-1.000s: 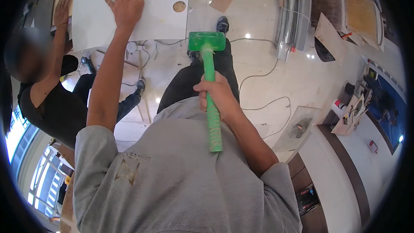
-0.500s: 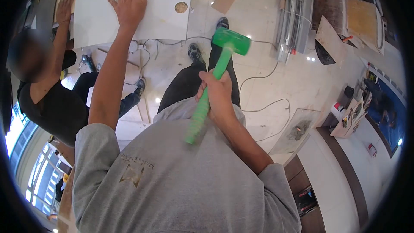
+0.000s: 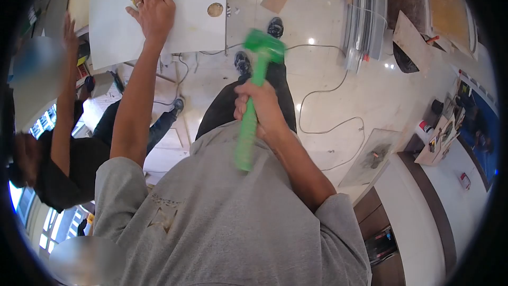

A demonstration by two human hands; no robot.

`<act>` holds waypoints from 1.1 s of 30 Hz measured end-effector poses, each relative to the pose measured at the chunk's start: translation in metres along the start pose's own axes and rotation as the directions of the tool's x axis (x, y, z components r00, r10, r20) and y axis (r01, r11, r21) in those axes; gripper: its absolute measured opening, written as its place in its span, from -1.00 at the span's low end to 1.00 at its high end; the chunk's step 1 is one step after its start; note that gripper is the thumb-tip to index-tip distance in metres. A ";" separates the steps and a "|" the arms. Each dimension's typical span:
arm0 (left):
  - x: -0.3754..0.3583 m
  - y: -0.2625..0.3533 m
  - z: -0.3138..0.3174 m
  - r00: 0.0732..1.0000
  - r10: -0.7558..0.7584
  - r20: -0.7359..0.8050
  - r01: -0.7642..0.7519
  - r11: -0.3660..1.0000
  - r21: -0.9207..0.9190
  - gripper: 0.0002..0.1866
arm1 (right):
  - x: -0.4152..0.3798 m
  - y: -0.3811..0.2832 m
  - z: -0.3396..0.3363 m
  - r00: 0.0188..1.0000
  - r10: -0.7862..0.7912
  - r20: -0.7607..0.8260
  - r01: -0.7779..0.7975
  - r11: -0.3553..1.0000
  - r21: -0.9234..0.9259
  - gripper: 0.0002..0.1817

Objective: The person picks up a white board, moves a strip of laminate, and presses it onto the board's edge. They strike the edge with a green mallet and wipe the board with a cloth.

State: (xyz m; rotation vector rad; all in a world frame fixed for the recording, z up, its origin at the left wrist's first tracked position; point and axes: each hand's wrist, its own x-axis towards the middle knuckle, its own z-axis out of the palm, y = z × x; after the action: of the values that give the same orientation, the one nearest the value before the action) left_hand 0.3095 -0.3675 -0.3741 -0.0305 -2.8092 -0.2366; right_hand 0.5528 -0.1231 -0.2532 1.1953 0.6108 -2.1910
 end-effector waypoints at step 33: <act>0.005 0.005 -0.017 0.992 -0.087 0.091 0.078 0.992 0.101 -0.42 | 0.023 -0.043 0.022 0.986 -0.076 0.151 0.129 0.915 -0.383 -0.73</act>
State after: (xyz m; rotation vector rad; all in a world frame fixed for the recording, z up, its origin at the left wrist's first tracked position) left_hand 0.3103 -0.3651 -0.3556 0.0992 -2.9165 -0.1199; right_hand 0.5007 -0.1113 -0.2567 0.8155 1.0187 -2.0791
